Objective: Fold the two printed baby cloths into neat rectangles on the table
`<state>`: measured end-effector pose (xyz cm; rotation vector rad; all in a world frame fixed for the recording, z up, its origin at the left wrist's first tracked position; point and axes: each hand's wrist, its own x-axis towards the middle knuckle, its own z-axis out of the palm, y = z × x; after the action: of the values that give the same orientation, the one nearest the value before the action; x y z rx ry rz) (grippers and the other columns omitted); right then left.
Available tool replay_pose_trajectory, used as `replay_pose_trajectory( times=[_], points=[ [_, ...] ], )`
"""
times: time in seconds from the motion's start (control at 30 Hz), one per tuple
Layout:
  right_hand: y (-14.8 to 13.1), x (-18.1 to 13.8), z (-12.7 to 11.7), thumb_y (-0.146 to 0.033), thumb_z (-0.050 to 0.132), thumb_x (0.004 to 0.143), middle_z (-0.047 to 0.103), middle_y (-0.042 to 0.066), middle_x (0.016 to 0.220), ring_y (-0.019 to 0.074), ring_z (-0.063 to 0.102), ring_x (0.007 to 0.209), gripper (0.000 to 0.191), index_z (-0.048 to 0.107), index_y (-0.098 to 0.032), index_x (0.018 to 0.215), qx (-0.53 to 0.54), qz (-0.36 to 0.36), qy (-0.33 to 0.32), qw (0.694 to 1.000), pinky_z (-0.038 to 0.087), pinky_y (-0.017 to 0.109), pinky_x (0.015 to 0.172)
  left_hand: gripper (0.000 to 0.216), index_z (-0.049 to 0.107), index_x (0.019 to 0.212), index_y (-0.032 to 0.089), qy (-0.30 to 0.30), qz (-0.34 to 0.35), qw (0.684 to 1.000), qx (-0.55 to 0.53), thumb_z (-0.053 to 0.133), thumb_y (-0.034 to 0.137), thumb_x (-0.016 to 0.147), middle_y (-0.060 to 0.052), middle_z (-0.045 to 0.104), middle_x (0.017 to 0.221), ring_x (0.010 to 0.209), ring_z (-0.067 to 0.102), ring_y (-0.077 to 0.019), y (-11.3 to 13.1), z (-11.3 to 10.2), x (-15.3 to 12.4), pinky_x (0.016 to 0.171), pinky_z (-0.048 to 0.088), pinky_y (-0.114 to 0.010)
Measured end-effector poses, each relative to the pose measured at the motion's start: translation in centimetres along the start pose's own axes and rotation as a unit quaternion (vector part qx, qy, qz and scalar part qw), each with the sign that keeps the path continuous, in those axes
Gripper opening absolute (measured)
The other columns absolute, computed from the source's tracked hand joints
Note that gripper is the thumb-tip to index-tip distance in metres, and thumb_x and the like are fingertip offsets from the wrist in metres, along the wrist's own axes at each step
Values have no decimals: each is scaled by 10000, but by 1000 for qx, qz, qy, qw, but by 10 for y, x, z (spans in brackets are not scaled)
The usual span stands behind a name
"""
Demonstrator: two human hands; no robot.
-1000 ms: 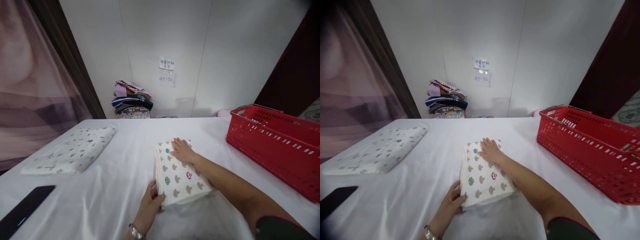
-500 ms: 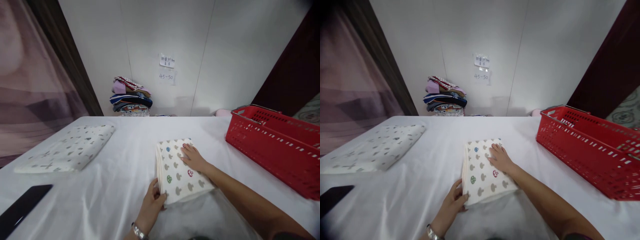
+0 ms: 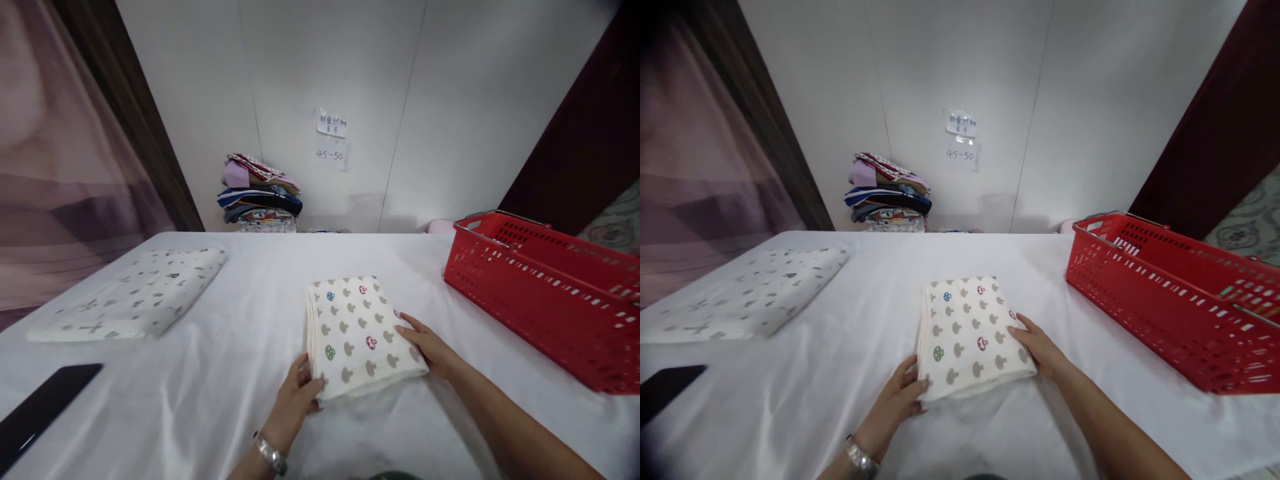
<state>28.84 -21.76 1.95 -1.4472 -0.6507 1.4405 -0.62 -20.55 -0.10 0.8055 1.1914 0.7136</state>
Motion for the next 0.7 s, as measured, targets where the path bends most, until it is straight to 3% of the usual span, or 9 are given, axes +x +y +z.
replay_pose_trajectory(
  times=[0.13,0.37,0.57,0.7],
  points=[
    [-1,3,3,-364,683,703,624,104,1098,238,628,908,674,390,-227,1294,30,4,-82,996,509,393,798,710,357,1265,191,0,-17,1000,2,662,261,627,-83,610,994,743,596,-171,15,2,-10,594,475,-267],
    [-17,24,-9,-378,705,677,542,99,1225,216,614,933,860,232,-254,1384,-57,-11,44,997,504,316,779,806,258,1338,177,35,-70,997,-10,664,402,679,-102,616,981,800,621,-198,37,6,-16,656,501,-294],
    [-29,58,-8,-316,677,708,620,110,1087,192,632,848,832,215,-215,1392,-56,-6,32,998,517,266,678,799,238,1340,150,69,-46,996,28,625,452,710,-52,603,779,625,572,-143,52,5,9,607,483,-281],
    [-35,90,-3,-275,683,702,584,135,1152,194,620,905,855,191,-186,1395,-22,-17,22,999,522,261,693,780,227,1341,145,95,-21,994,49,606,433,723,-127,585,1026,782,584,-170,68,7,39,637,486,-278]
  ],
)
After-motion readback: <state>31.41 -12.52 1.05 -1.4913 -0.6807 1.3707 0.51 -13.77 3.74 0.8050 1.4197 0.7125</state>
